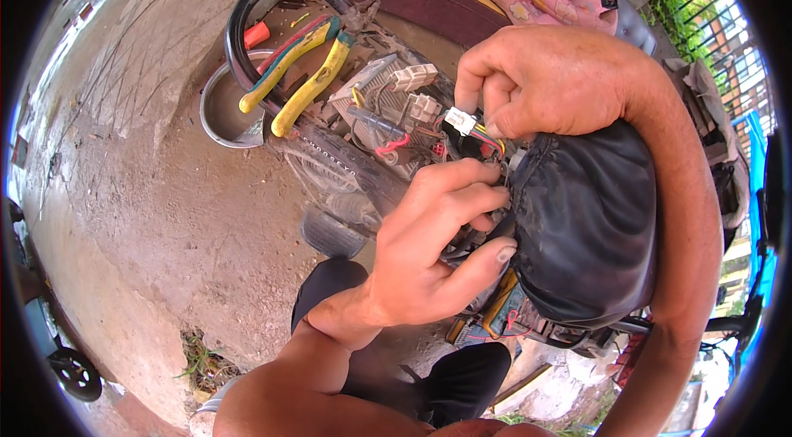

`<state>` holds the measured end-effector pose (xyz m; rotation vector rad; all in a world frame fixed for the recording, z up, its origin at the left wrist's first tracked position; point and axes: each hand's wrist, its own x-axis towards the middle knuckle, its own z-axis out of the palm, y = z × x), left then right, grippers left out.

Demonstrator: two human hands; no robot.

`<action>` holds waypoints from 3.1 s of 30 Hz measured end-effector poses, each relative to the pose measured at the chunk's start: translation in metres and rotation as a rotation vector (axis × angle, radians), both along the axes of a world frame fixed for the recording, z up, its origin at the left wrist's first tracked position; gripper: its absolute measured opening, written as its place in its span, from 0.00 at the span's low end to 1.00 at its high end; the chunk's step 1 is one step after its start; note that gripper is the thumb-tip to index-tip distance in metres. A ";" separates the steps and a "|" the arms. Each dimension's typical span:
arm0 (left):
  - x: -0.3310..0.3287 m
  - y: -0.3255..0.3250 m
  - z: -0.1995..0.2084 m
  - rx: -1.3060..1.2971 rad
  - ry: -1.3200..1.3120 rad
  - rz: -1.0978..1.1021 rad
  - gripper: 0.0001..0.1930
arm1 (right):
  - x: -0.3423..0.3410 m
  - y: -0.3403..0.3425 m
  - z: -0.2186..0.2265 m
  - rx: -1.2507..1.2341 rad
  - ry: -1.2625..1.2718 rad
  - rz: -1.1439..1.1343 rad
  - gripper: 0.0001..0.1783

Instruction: The person works on an electric bicycle by manipulating electrical connectors under the seat and then adjusting a metal bracket near the rear wheel by hand.

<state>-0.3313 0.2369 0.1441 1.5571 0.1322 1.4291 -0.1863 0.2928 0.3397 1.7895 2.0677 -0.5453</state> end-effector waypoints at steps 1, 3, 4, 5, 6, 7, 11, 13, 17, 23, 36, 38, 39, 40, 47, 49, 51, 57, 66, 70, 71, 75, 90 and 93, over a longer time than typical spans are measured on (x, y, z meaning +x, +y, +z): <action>0.000 0.000 -0.001 0.005 -0.013 -0.013 0.19 | 0.003 0.000 -0.001 0.002 -0.002 0.002 0.17; 0.002 0.000 -0.003 0.010 -0.029 -0.030 0.18 | 0.005 -0.001 -0.001 0.003 -0.007 -0.001 0.17; 0.001 0.000 -0.001 0.023 -0.036 -0.040 0.16 | 0.004 -0.001 0.000 -0.001 -0.005 0.001 0.17; 0.000 0.000 0.000 0.035 -0.042 -0.050 0.15 | 0.002 -0.001 0.001 -0.004 -0.003 0.002 0.17; -0.001 0.000 0.001 0.036 -0.040 -0.046 0.15 | 0.000 0.000 0.002 -0.003 -0.001 0.006 0.17; 0.000 0.001 0.001 0.056 -0.066 -0.037 0.13 | 0.000 0.000 0.002 -0.007 -0.009 0.004 0.17; -0.001 0.000 -0.002 0.047 -0.125 -0.090 0.07 | 0.000 -0.001 0.001 -0.012 -0.013 0.004 0.17; 0.000 0.001 -0.003 0.070 -0.169 -0.213 0.07 | 0.000 -0.001 0.001 -0.008 -0.013 0.004 0.16; 0.003 0.006 -0.002 0.217 -0.301 -0.588 0.10 | 0.001 -0.001 0.002 -0.017 -0.003 -0.002 0.16; 0.005 0.003 -0.001 0.220 -0.312 -0.659 0.12 | 0.003 0.000 0.000 -0.008 -0.002 0.024 0.17; 0.003 0.003 -0.001 0.147 -0.266 -0.678 0.09 | 0.007 -0.002 -0.002 0.043 0.026 0.024 0.15; 0.006 0.004 -0.001 0.141 -0.251 -0.675 0.09 | 0.010 -0.002 -0.004 0.079 0.012 0.010 0.15; 0.007 0.003 -0.001 0.134 -0.240 -0.676 0.08 | 0.013 -0.002 -0.004 0.081 0.021 0.012 0.15; 0.005 0.004 -0.001 0.137 -0.253 -0.676 0.08 | 0.008 -0.002 -0.002 0.073 0.013 0.009 0.15; 0.008 0.005 -0.001 0.137 -0.240 -0.661 0.09 | 0.008 -0.001 0.000 0.049 -0.011 0.003 0.16; 0.007 0.005 -0.001 0.138 -0.236 -0.660 0.09 | 0.007 -0.002 0.000 0.050 -0.013 0.005 0.16; 0.006 0.005 0.000 0.130 -0.237 -0.658 0.09 | 0.007 -0.002 0.000 0.051 -0.016 0.007 0.16; 0.005 0.006 -0.002 0.124 -0.248 -0.658 0.08 | 0.004 -0.001 0.000 0.062 -0.022 0.052 0.16; 0.005 0.005 -0.003 0.074 -0.182 -0.620 0.08 | -0.002 0.000 0.004 0.015 0.009 0.024 0.17; 0.005 0.001 -0.005 0.062 -0.165 -0.590 0.09 | 0.000 -0.002 0.001 -0.021 0.086 -0.039 0.19; 0.005 0.001 -0.004 0.041 -0.197 -0.558 0.10 | 0.001 -0.002 0.000 -0.034 0.135 -0.064 0.19; 0.000 0.002 -0.002 -0.037 -0.233 -0.412 0.06 | -0.008 -0.002 -0.002 -0.010 0.184 -0.105 0.19; 0.007 0.000 0.097 -0.878 -0.008 -0.268 0.09 | 0.013 0.007 0.000 -0.008 0.444 -0.347 0.20; -0.004 -0.009 0.095 -0.975 0.112 -0.140 0.06 | 0.018 0.006 -0.002 -0.045 0.597 -0.433 0.16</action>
